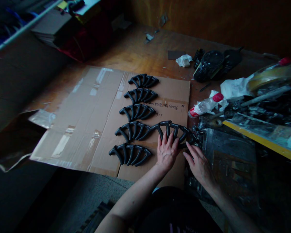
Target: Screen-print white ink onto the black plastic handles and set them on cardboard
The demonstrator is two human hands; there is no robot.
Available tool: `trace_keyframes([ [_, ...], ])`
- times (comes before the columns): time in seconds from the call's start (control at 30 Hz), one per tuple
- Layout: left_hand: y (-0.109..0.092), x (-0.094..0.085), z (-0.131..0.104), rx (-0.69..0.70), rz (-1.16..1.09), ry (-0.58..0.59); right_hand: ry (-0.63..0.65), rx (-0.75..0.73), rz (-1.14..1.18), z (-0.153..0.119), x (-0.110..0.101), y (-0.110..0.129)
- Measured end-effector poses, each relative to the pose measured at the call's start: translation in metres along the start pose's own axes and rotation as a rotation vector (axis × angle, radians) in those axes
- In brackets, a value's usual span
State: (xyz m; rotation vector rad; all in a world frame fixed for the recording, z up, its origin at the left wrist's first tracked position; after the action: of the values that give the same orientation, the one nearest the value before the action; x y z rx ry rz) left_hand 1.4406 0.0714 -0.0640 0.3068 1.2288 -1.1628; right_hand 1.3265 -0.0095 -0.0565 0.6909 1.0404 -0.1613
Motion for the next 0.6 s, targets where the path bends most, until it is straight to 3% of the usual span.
trace_keyframes([
  [0.2, 0.008, 0.019, 0.000, -0.028, -0.019, 0.087, 0.027, 0.046, 0.002, -0.002, 0.011, -0.010],
  [0.47, 0.040, 0.066, 0.008, -0.101, 0.023, 0.273, 0.110, 0.094, 0.047, -0.010, 0.041, -0.016],
  [0.6, 0.048, 0.078, 0.008, -0.111, 0.029, 0.297, 0.135, 0.132, 0.071, -0.018, 0.055, -0.024],
])
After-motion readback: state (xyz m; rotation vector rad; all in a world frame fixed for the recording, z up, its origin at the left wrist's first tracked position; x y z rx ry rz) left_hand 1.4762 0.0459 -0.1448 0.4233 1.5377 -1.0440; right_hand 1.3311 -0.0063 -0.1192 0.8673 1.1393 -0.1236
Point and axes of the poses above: each hand's wrist, its own z-axis towards the middle knuckle, its own x-axis out of the palm, y = z × x, the point moved 7 cm from there along z, towards the middle knuckle, and after that the axes turned 12 degrees about -y, right-handed, at the moved point
